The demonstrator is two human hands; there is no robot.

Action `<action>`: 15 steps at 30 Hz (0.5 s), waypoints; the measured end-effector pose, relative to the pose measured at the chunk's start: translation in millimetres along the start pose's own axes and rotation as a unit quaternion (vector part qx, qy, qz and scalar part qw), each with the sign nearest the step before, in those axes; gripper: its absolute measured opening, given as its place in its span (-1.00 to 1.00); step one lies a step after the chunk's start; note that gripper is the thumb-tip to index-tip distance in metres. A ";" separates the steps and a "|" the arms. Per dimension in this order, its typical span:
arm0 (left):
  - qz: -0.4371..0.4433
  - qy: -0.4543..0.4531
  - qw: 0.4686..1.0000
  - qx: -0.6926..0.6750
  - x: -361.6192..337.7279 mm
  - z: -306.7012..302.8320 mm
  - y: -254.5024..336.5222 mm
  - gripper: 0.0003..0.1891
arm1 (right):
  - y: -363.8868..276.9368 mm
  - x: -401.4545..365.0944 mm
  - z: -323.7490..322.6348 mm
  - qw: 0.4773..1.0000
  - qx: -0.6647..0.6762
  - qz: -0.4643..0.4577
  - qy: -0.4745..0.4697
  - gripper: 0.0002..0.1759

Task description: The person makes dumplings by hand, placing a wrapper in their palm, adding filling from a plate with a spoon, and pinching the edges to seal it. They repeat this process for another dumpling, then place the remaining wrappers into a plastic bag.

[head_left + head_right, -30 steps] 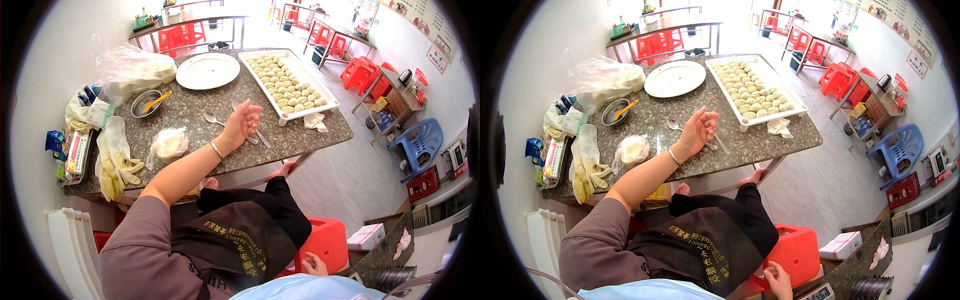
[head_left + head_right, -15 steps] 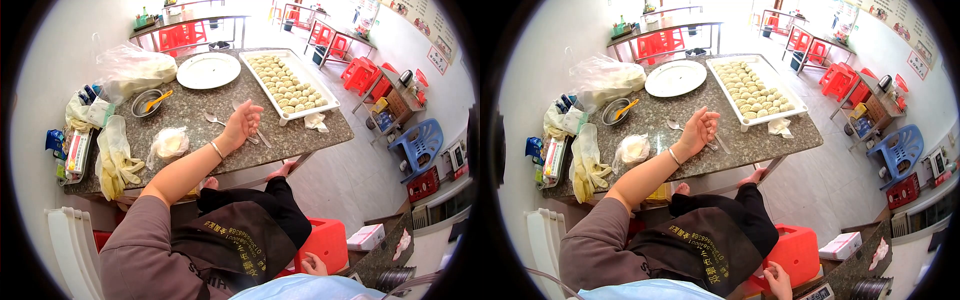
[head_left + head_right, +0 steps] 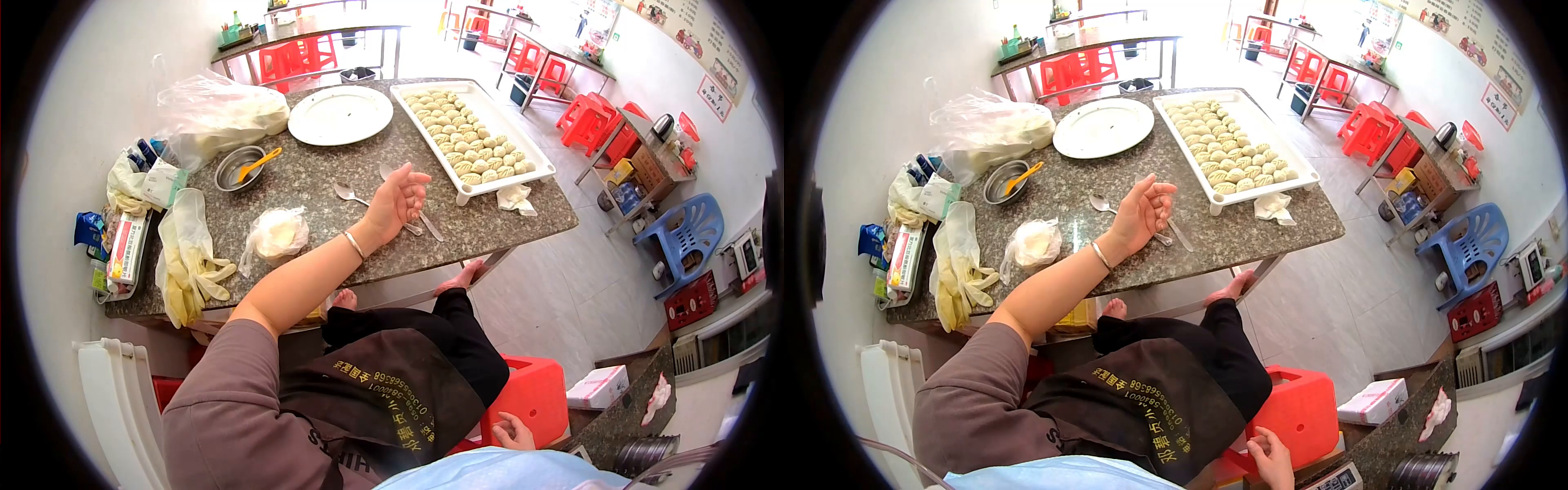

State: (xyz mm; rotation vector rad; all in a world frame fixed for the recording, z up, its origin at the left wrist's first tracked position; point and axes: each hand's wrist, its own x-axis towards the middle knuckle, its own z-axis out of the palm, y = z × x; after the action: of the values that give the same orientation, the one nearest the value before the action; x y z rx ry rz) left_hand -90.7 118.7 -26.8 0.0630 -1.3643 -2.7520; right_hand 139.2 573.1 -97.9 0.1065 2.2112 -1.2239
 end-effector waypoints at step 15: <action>0.002 -0.011 1.000 -0.004 -1.0 0.1 -0.3 -0.52 | -4.7 -1.2 -0.1 1.000 -0.002 0.005 -0.004 -0.50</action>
State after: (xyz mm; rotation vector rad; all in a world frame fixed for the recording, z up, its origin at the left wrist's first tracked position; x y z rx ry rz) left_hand -89.7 119.1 -27.0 0.0312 -1.3577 -2.7625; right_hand 138.6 570.7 -93.7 0.1100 2.2036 -1.2130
